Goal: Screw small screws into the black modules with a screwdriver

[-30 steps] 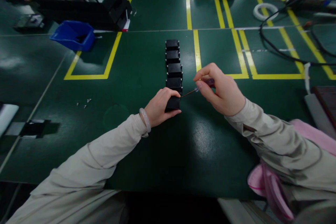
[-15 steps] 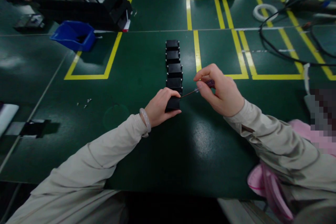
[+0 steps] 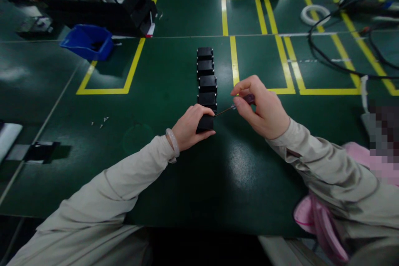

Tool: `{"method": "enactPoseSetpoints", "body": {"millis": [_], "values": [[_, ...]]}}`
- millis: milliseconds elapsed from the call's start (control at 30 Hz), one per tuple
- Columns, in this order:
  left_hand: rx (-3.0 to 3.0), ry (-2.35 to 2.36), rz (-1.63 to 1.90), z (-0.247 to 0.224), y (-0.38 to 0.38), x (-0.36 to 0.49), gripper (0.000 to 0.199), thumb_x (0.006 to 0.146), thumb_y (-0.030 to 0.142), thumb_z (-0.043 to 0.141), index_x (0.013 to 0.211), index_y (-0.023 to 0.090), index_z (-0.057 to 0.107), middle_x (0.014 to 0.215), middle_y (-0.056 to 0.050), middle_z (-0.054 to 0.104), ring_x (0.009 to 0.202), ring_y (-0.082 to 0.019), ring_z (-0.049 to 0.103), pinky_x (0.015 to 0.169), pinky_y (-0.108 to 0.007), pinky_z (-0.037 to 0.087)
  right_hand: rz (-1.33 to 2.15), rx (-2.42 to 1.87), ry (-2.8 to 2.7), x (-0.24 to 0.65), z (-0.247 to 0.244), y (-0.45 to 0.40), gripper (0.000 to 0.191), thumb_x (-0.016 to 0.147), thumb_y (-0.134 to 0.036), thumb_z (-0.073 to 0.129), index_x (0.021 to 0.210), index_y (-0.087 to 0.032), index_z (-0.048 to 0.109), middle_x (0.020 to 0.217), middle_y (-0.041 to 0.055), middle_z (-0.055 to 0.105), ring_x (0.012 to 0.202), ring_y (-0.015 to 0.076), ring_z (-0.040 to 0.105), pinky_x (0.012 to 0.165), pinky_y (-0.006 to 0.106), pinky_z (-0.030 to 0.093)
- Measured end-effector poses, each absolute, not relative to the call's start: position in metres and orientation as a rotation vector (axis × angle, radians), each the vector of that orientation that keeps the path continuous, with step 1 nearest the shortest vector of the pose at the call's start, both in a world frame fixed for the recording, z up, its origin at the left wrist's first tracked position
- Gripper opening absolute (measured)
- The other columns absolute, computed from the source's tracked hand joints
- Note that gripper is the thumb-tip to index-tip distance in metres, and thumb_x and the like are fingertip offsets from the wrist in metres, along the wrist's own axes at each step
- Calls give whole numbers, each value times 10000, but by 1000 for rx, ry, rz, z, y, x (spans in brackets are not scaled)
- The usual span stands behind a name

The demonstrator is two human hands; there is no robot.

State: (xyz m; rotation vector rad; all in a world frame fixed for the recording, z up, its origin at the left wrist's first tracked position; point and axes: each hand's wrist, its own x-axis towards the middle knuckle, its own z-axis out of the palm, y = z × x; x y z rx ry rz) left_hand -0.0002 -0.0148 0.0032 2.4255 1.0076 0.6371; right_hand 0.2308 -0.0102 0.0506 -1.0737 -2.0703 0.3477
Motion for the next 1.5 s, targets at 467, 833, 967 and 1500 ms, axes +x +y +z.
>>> {"method": "enactPoseSetpoints", "body": {"millis": [467,833,967,1500], "values": [[2434,996,650,3,-14,-1,374,838,278,708,1130,179,495,1119,-77,586,1036,-229,563,916,-372,464,349,-1070,-2091,231,52,-10,88,914,-264,526,859,-205,562,683,-18,590,573,112,579,537,240,428],[2433,994,646,3,-14,-1,372,840,274,701,1132,182,490,1124,-78,588,1048,-232,564,920,-380,462,337,-1044,-2109,231,53,-11,97,911,-267,536,842,-202,560,680,-22,591,574,101,569,537,231,421],[2424,1003,638,4,-14,-1,367,842,280,698,1128,182,490,1122,-77,590,1046,-233,565,922,-382,460,343,-1041,-2082,231,52,-11,79,900,-200,507,939,-188,574,718,-14,605,595,105,589,557,233,441],[2412,1018,627,5,-15,0,373,837,277,703,1131,181,494,1129,-75,585,1045,-230,561,918,-373,456,405,-1076,-2070,230,53,-11,90,928,-262,487,941,-213,561,667,-29,583,541,107,556,547,247,435]]}}
